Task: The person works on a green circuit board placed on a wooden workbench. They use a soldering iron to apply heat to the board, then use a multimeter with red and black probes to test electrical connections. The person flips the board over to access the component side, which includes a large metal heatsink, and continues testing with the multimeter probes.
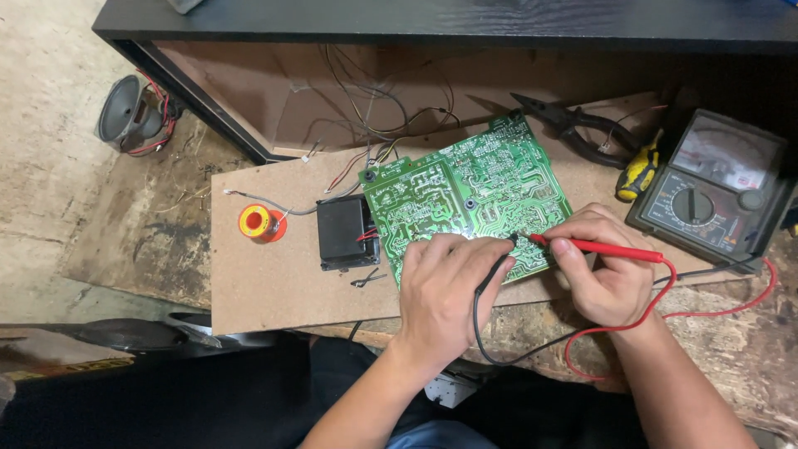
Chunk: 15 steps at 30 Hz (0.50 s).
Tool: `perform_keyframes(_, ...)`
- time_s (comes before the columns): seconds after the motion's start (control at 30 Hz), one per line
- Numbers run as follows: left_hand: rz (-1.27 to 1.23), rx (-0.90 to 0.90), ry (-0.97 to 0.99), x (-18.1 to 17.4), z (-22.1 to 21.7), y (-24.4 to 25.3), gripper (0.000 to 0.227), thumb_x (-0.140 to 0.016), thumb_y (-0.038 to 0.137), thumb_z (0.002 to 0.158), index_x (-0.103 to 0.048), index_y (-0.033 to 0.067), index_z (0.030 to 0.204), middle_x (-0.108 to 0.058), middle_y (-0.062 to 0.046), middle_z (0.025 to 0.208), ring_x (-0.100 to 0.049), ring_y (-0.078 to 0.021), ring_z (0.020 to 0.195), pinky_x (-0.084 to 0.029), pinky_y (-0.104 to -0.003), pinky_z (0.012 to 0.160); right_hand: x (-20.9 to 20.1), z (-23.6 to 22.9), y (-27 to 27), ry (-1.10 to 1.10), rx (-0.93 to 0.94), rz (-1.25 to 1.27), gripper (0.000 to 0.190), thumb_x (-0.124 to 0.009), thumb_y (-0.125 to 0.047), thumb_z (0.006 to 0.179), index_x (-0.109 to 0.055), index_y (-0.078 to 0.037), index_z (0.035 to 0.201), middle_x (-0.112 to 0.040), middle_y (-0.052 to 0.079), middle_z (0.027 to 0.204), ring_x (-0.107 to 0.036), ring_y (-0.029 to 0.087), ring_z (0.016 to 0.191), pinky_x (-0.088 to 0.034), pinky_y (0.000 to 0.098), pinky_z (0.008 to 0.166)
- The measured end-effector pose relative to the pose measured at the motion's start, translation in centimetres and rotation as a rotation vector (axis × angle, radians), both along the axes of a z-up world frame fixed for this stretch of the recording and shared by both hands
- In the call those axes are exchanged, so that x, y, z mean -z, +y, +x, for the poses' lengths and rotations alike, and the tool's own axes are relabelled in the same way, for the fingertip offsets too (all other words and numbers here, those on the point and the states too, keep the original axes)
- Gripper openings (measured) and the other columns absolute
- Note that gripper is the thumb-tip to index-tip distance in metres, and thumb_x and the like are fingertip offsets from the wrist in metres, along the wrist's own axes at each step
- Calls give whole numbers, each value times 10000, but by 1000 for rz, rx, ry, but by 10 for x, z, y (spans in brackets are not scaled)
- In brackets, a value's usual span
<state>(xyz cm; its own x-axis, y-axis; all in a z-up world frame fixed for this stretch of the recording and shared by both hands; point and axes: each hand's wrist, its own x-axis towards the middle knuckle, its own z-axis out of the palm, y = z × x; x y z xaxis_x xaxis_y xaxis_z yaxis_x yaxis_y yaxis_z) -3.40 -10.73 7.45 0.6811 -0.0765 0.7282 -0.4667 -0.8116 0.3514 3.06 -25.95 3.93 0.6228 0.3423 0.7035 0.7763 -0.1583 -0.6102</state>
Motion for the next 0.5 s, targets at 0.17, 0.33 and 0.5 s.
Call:
perform_keyframes(0.17,0,0,6,2,0,0,82,-553,130,817,-574,76,875,-619,2,829,-504,-158,707,-276,-262,613,-2,0,1,1,-1,-4,76,-478,1,787,-525,61,786,-516,124,641,-484,213,595,-390,296,598)
perform_keyframes(0.33,-6,2,9,3,1,0,76,-558,127,814,-577,79,869,-622,2,825,-503,-156,708,-276,-261,611,-2,0,1,0,7,-6,88,-478,-5,787,-529,66,780,-519,123,630,-484,212,590,-387,297,597)
perform_keyframes(0.5,2,6,20,4,1,1,79,-561,132,813,-575,83,873,-616,5,828,-498,-162,712,-280,-262,610,0,-1,1,45,9,14,76,-468,15,791,-523,68,790,-508,125,635,-470,214,598,-377,296,609)
